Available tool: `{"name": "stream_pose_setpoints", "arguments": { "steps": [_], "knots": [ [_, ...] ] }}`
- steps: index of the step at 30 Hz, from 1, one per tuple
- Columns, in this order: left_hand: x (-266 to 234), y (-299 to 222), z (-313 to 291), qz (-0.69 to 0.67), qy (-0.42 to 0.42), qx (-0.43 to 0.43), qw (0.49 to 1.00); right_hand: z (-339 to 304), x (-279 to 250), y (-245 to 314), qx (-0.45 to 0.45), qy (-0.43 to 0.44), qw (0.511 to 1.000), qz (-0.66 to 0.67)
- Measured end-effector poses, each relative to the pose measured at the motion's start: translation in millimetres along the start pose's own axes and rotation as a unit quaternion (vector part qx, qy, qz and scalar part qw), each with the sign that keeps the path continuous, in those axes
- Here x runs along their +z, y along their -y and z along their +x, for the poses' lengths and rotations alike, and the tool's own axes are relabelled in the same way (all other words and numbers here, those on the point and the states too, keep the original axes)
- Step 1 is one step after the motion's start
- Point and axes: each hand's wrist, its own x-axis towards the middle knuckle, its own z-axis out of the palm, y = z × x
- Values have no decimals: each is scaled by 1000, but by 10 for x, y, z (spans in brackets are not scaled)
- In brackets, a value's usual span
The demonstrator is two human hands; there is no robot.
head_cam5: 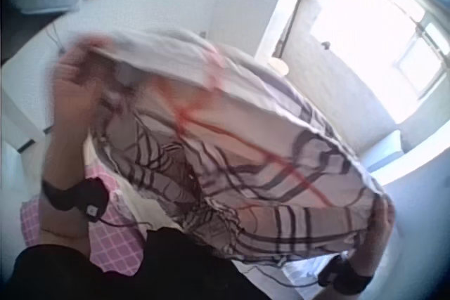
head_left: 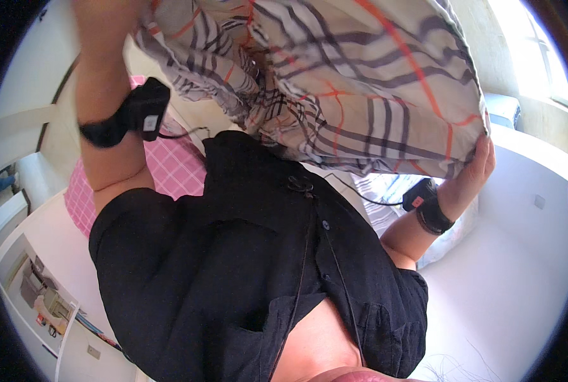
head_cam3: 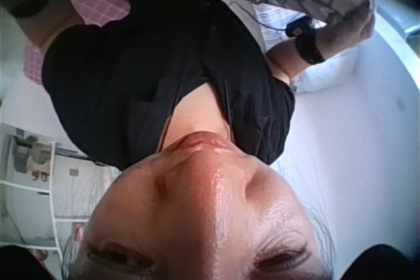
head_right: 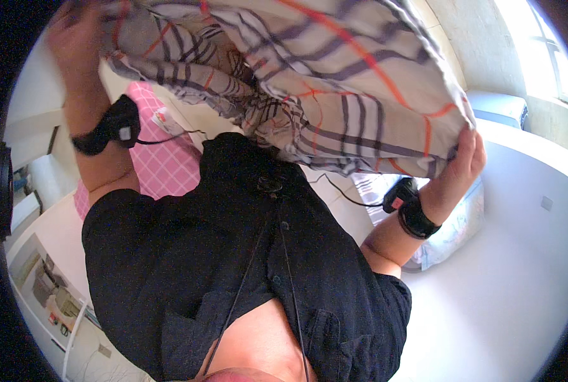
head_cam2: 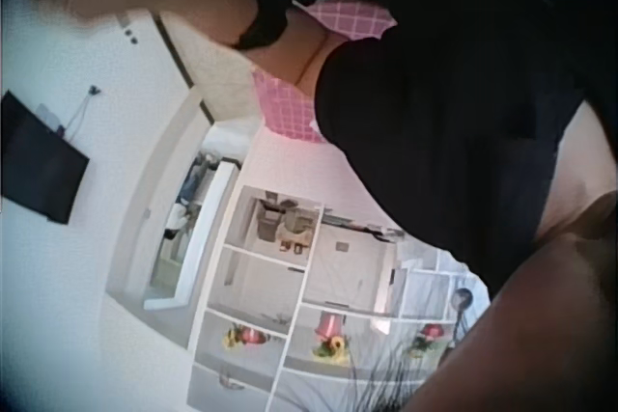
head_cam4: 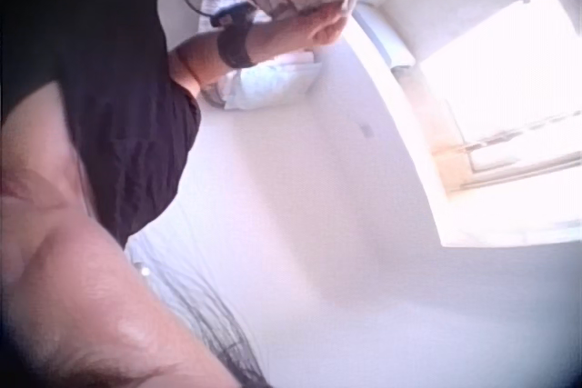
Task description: The person folds a white sheet on a bed by hand, moves it to another bed, then picks up and folds a plaid fabric item.
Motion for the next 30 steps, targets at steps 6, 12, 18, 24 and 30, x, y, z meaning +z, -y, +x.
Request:
{"name": "stream_pose_setpoints", "arguments": {
  "steps": [6, 12, 18, 24, 30],
  "knots": [
    [602, 283, -46, -260, 192, -50, 945, -179, -379, -871, 118, 88, 939, -310],
    [844, 279, -2, -274, 291, -42, 916, -276, 26, -596, 82, -20, 969, -231],
    [1112, -76, -319, -281, 339, 131, 888, -650, 1413, -199, 36, 289, 938, -190],
    [1567, -570, -782, -292, 276, 181, 898, -647, 775, -470, 67, 281, 944, -159],
    [2030, 29, -1500, -112, 88, 147, 979, -675, 756, -126, 12, 161, 983, -85]
  ]
}}
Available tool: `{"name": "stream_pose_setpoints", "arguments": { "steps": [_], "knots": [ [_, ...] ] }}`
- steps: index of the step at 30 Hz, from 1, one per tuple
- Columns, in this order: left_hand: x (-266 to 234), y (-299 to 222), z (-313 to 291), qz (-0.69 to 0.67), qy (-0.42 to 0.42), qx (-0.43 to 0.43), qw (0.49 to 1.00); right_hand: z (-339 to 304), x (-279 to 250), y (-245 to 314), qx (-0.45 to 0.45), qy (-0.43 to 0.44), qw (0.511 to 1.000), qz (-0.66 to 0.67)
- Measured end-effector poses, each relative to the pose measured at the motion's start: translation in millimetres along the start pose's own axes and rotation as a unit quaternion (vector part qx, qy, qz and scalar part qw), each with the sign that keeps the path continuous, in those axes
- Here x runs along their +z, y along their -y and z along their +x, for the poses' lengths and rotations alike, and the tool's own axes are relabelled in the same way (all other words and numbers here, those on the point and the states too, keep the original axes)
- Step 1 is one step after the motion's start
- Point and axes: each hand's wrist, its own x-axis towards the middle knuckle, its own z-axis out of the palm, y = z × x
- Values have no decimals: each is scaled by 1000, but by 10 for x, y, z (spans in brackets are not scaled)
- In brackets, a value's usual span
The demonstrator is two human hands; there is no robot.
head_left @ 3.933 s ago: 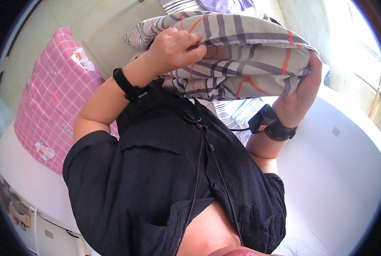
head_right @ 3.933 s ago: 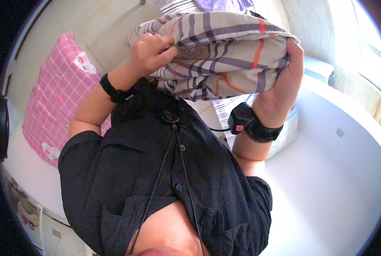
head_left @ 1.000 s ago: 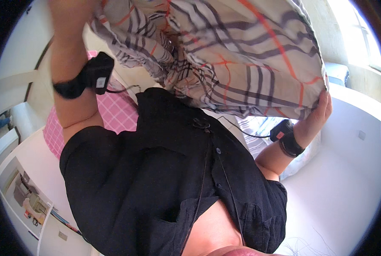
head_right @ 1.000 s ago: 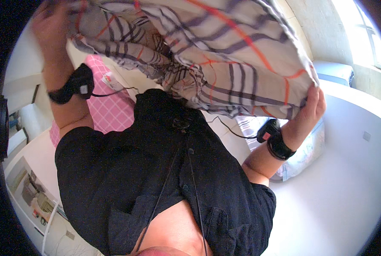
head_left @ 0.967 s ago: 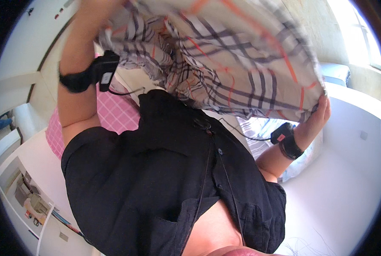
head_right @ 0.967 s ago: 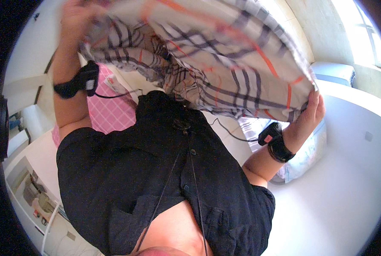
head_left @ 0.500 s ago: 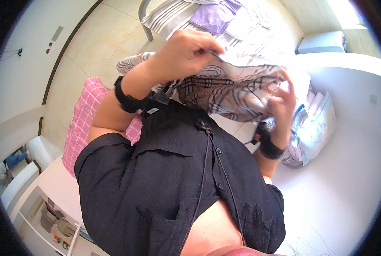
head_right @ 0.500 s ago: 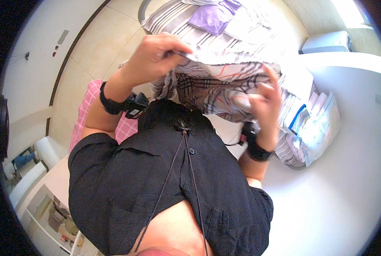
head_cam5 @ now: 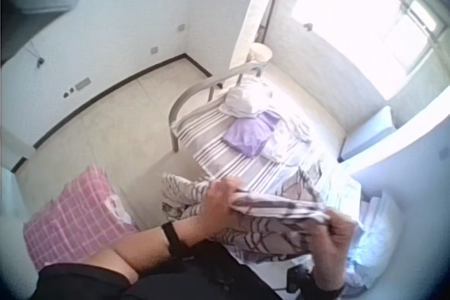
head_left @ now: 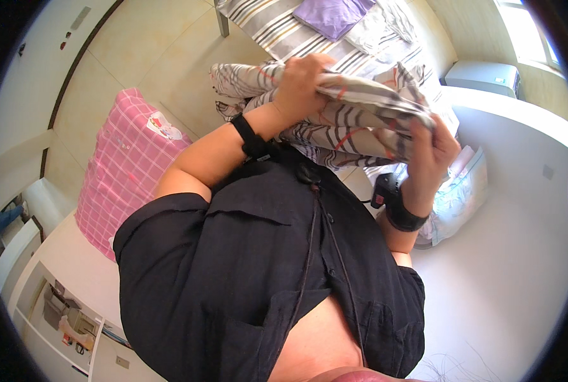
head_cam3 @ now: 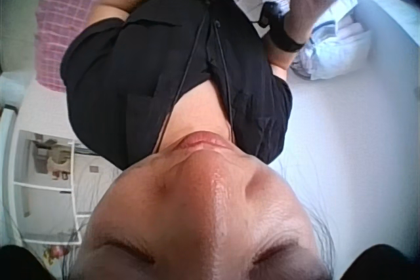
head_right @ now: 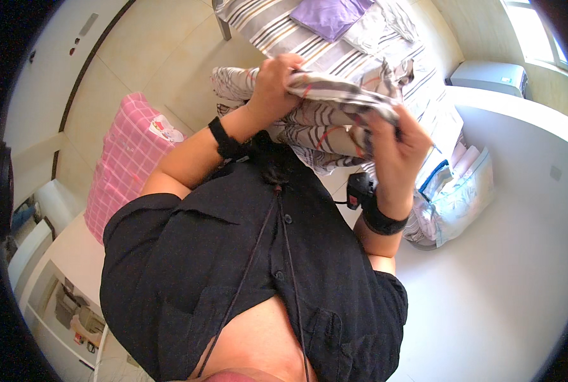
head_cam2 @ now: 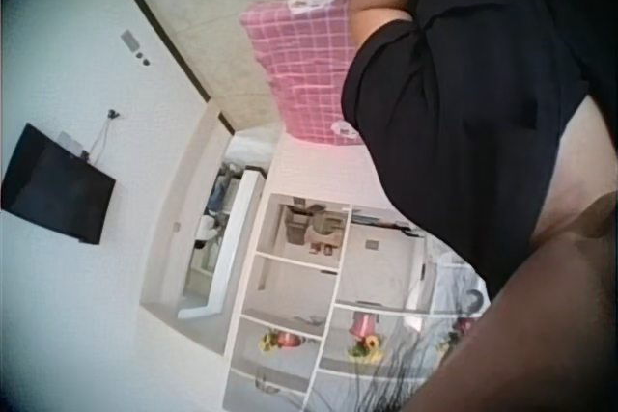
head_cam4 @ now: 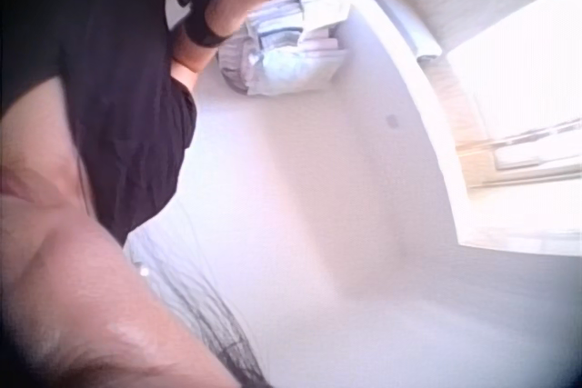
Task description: The person folds a white sheet on a bed by hand, moves it to another bed, then picks up and folds a plaid fabric item.
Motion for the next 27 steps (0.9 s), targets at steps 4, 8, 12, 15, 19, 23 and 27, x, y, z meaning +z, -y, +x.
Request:
{"name": "stream_pose_setpoints", "arguments": {
  "steps": [4, 8, 12, 15, 19, 23, 27],
  "knots": [
    [151, 374, -484, 14, -10, -266, 964, -39, -301, 29, -5, -153, 988, -2],
    [-186, 820, -608, -71, 40, -372, 925, -140, -556, 80, -16, -241, 970, 8],
    [-700, 806, -251, 76, 5, -165, 983, -226, -716, 188, -83, -314, 939, -111],
    [-733, 725, -492, 50, 158, -142, 976, -272, -820, 284, -96, -369, 921, -86],
    [-758, 343, -587, 8, 125, -74, 989, -280, -829, 297, -90, -412, 899, -115],
    [-627, 156, -856, -181, 230, -133, 947, -285, -808, 271, -86, -445, 886, -97],
    [-672, 122, -925, -257, 306, -192, 896, -277, -771, 300, -62, -427, 897, -96]
  ]
}}
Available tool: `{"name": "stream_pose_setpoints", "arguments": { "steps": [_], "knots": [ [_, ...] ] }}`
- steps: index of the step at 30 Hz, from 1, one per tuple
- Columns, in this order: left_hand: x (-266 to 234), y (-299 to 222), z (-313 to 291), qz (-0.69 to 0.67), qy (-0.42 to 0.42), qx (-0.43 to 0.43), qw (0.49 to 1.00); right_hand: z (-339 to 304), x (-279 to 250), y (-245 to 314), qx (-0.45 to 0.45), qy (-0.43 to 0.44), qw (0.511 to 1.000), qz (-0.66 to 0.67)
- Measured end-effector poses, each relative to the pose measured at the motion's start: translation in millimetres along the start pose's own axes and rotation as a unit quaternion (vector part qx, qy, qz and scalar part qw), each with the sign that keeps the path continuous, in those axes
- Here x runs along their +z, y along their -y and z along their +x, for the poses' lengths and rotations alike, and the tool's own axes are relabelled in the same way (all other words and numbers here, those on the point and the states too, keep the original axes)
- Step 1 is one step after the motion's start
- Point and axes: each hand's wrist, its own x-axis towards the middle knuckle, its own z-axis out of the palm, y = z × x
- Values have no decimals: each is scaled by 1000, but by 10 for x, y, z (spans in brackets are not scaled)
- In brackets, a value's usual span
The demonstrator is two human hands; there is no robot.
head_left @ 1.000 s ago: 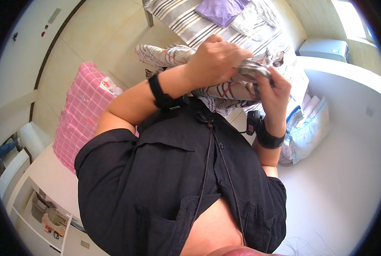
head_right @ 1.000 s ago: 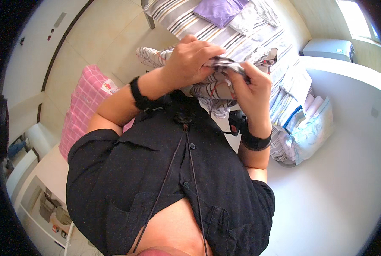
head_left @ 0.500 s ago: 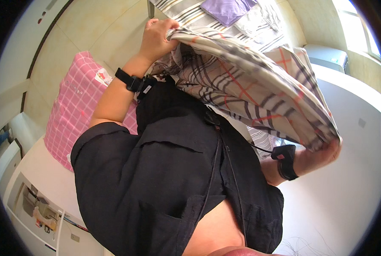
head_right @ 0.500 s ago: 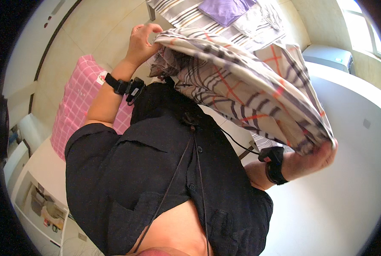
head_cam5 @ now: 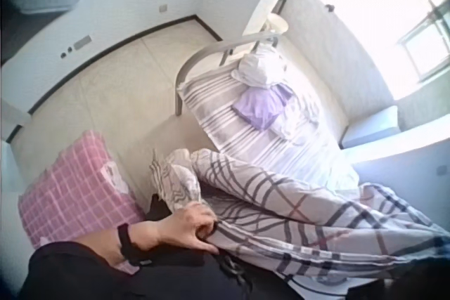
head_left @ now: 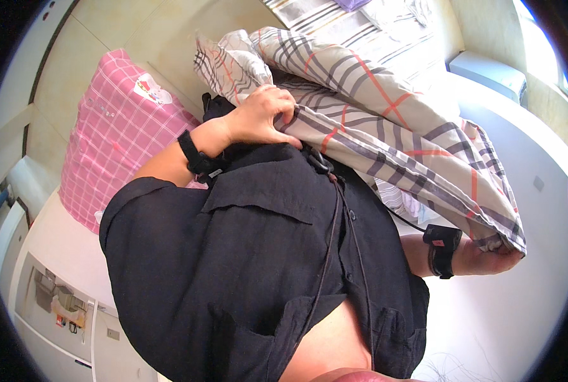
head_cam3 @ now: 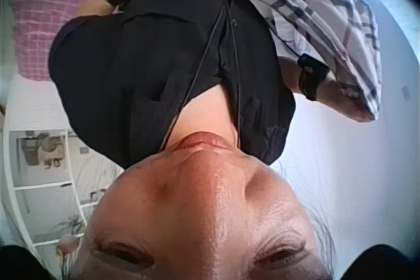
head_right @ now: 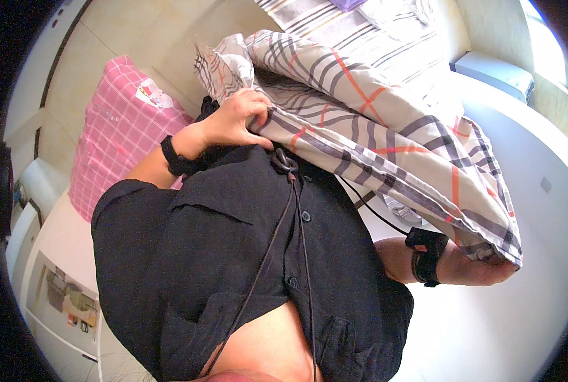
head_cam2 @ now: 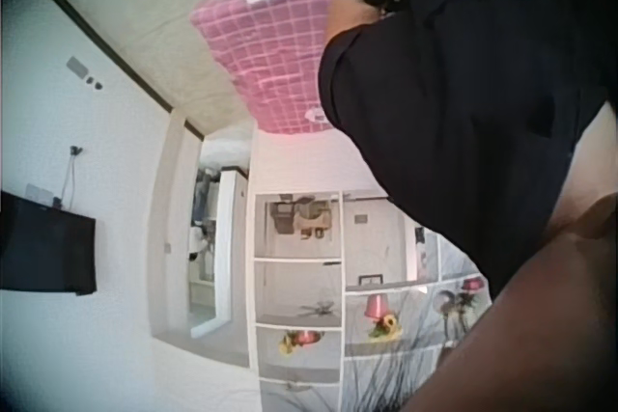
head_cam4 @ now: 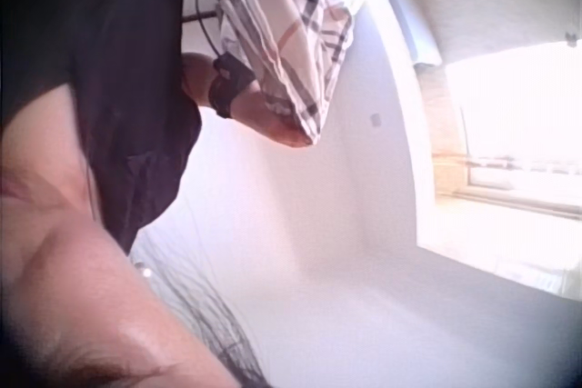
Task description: The person folds a white sheet on a bed by hand, moves it to another bed, then picks up and folds a plaid fabric item.
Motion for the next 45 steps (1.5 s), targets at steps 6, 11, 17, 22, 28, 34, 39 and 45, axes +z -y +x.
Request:
{"name": "stream_pose_setpoints", "arguments": {
  "steps": [6, 11, 17, 22, 28, 34, 39, 45],
  "knots": [
    [81, 181, -79, 68, -68, -50, 994, -18, -50, -81, 12, 13, 1000, 22],
    [125, 385, -122, 24, -79, -100, 992, 10, -58, -144, 26, -7, 999, 42],
    [162, 363, -120, 184, 45, 43, 981, -9, -50, -195, -1, 6, 1000, 18],
    [223, 472, -47, 128, 90, 6, 988, -36, -30, -180, 12, -16, 1000, -12],
    [178, 1150, -229, 213, 218, -75, 950, -17, -84, -206, 39, 14, 998, 41],
    [-677, 1159, -158, 287, 219, -248, 899, 45, -230, -364, 97, -55, 991, -71],
    [-1086, 1127, -240, 313, 155, -190, 918, 331, -704, -969, 192, -65, 977, -64],
    [-1212, 404, 161, 213, 56, -98, 971, 283, -927, -1202, 239, -81, 954, -162]
  ]
}}
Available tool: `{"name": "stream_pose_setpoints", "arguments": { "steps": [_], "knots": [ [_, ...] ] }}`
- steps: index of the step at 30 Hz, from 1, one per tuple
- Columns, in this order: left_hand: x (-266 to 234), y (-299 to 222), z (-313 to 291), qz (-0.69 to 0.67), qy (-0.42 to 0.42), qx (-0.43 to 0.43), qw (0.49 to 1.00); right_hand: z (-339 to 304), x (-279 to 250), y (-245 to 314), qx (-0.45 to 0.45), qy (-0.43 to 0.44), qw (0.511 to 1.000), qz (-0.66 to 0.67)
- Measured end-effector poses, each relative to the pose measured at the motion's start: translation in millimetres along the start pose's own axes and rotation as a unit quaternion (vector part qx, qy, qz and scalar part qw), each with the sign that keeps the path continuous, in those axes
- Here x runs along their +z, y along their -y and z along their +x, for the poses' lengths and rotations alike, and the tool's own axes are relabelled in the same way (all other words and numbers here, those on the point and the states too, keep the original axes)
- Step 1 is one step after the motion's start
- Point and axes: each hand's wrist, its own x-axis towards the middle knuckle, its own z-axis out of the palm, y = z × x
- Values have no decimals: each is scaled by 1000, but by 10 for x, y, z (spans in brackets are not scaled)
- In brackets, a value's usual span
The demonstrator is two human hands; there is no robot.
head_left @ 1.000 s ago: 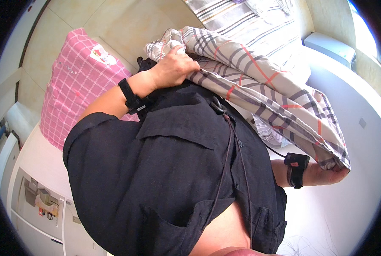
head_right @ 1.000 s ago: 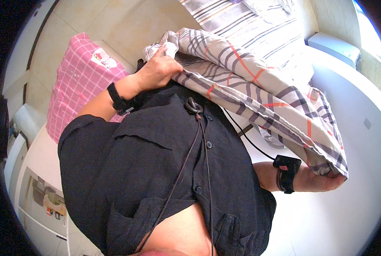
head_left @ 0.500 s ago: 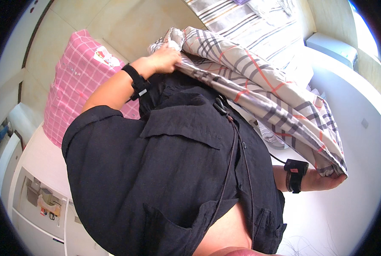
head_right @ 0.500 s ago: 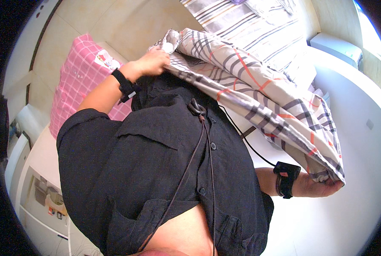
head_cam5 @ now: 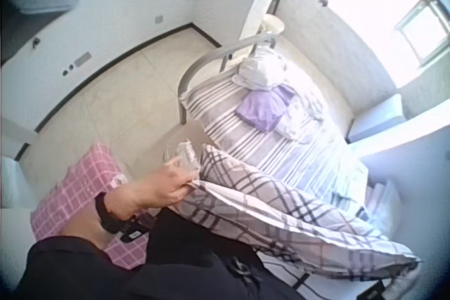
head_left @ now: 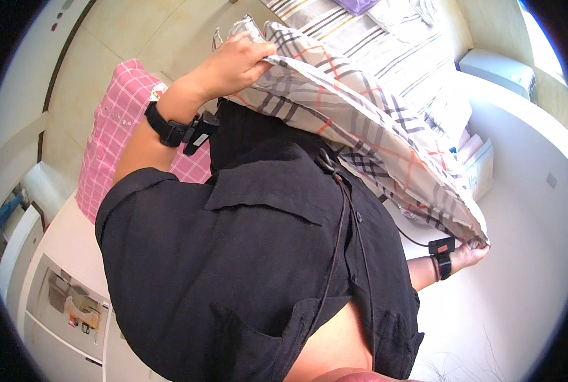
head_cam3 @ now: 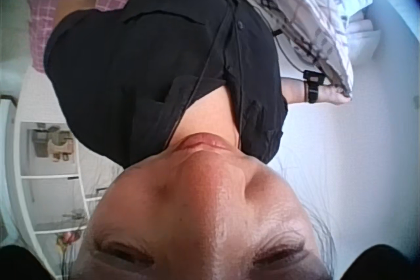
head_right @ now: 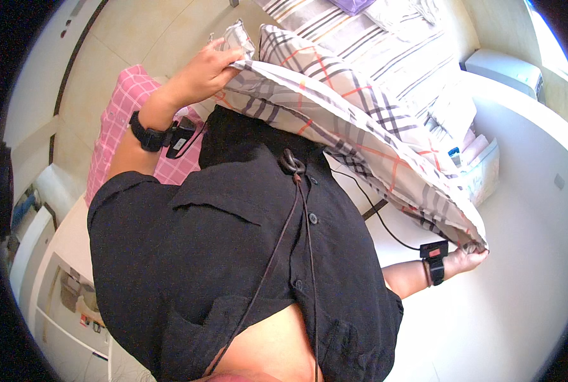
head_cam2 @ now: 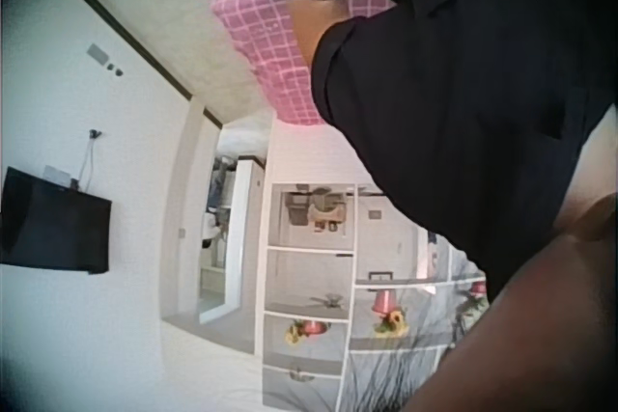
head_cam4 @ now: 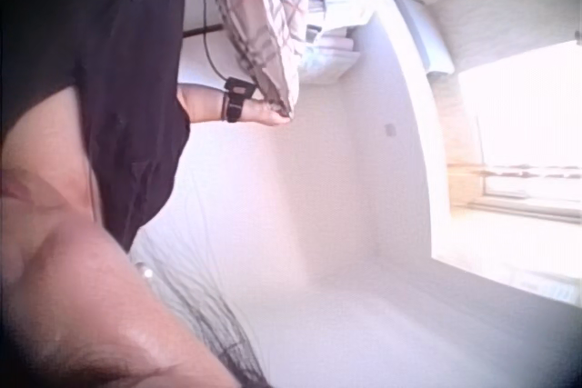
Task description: The person folds a white sheet on a bed by hand, moves it to another bed, then picks up and folds a plaid fabric item.
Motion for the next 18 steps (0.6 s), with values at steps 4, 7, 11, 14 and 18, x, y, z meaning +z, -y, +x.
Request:
{"name": "stream_pose_setpoints", "arguments": {
  "steps": [4, 7, 11, 14, 18],
  "knots": [
    [250, 104, 259, 31, -136, 3, 990, -544, 99, 511, -28, 3, 998, 63],
    [628, 573, 339, 31, -133, -34, 990, -852, 372, 852, -105, -77, 986, 104],
    [1180, 1152, 413, 126, -146, -94, 977, -995, 441, 931, -270, -8, 961, 63],
    [1343, 1147, 539, 123, -135, -140, 973, -1064, 439, 1085, -265, 105, 942, 176],
    [1565, 1039, 679, -9, -142, -225, 964, -1105, 478, 1153, -475, -3, 880, 16]
  ]
}}
